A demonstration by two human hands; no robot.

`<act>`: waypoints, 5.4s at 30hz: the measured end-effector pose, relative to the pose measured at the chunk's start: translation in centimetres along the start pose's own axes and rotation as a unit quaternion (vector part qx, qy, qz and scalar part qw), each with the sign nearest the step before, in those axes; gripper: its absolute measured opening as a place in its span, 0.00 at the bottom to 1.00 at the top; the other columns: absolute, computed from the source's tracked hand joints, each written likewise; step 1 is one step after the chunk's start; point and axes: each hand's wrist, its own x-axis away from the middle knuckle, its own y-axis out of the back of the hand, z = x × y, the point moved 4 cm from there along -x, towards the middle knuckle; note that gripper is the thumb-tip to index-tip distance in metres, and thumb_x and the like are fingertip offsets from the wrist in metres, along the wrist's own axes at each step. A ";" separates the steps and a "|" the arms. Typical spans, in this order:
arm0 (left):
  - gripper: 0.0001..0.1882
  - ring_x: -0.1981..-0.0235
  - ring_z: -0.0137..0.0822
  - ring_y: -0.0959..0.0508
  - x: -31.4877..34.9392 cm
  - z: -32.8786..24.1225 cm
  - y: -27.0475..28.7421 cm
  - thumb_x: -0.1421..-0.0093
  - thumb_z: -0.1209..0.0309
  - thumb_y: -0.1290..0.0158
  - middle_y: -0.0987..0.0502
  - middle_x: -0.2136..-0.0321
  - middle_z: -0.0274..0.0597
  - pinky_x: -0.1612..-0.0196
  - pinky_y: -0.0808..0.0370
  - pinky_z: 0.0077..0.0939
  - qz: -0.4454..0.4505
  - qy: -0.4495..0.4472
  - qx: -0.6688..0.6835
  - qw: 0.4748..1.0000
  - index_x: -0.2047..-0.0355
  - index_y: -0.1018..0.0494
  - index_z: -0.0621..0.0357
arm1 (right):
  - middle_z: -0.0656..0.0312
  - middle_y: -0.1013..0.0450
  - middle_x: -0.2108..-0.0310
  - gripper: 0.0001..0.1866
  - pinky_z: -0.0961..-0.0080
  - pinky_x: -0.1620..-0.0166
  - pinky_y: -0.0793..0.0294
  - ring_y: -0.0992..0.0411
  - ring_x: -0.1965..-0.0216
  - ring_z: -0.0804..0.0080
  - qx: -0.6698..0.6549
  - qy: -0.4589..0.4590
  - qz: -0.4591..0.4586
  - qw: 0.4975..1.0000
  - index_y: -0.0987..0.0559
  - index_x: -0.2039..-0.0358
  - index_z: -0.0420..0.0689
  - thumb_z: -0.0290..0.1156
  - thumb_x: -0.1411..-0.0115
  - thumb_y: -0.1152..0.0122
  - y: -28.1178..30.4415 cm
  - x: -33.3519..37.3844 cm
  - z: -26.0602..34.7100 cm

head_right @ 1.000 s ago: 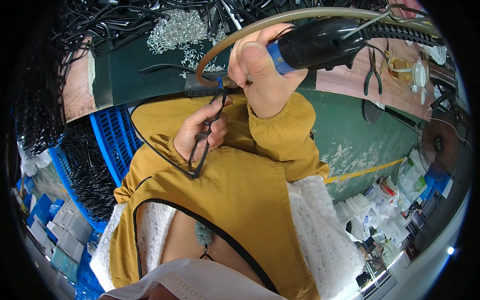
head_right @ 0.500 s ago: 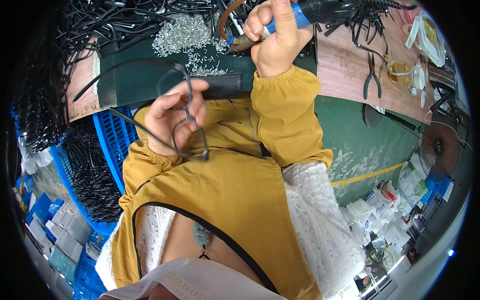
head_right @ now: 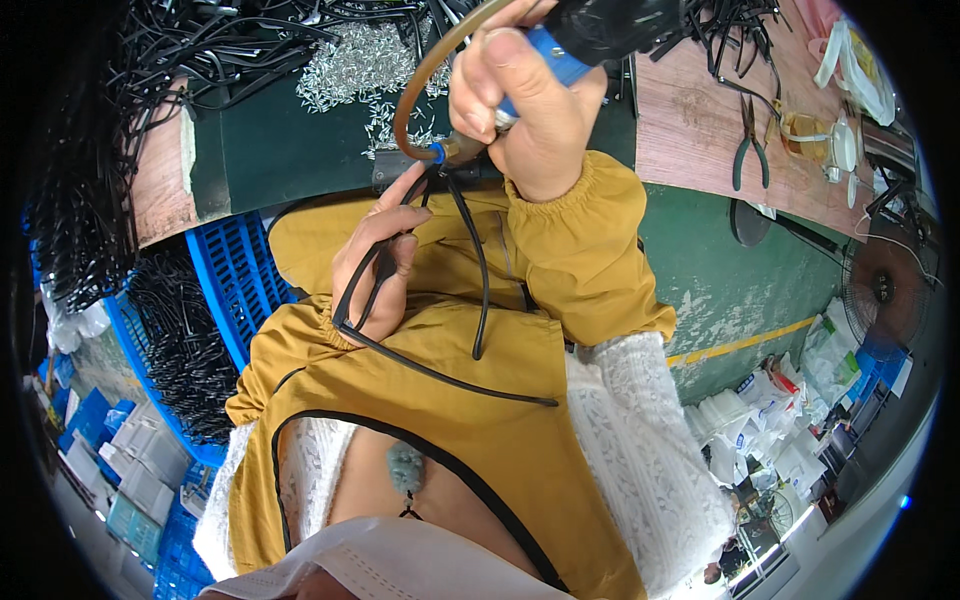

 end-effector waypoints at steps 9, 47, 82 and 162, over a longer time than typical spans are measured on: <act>0.19 0.42 0.56 0.21 0.3 1.6 -1.0 0.45 0.96 0.54 0.19 0.55 0.64 0.49 0.23 0.29 -0.078 -0.063 0.003 0.995 0.56 0.26 0.68 | 0.66 0.38 0.81 0.07 0.81 0.82 0.43 0.39 0.85 0.77 0.037 -0.033 -0.052 0.997 0.32 0.61 0.48 0.28 0.31 0.42 0.5 -1.0 -1.3; 0.26 0.57 0.53 0.15 -34.9 0.5 10.6 0.44 0.53 0.38 0.15 0.62 0.58 0.52 0.21 0.43 -0.034 0.206 -0.563 0.800 0.57 0.17 0.66 | 0.61 0.23 0.69 0.07 0.75 0.66 0.26 0.26 0.70 0.73 0.469 0.108 -0.304 0.822 0.22 0.58 0.39 0.27 0.35 0.41 19.0 3.4 8.3; 0.36 0.41 0.55 0.24 0.4 3.5 1.6 0.44 0.88 0.38 0.23 0.51 0.56 0.37 0.28 0.52 -0.071 -0.111 0.162 0.978 0.43 0.45 0.56 | 0.59 0.22 0.64 0.07 0.83 0.66 0.21 0.22 0.71 0.78 0.450 -0.061 -0.165 0.875 0.21 0.59 0.34 0.19 0.36 0.35 0.3 8.6 -1.8; 0.25 0.46 0.47 0.22 -0.4 3.6 1.4 0.45 0.85 0.34 0.27 0.54 0.50 0.37 0.26 0.48 -0.094 -0.074 0.182 0.976 0.53 0.35 0.61 | 0.54 0.22 0.56 0.05 0.78 0.60 0.15 0.19 0.64 0.71 0.444 -0.100 -0.113 0.883 0.20 0.61 0.29 0.18 0.34 0.40 0.0 7.5 -1.8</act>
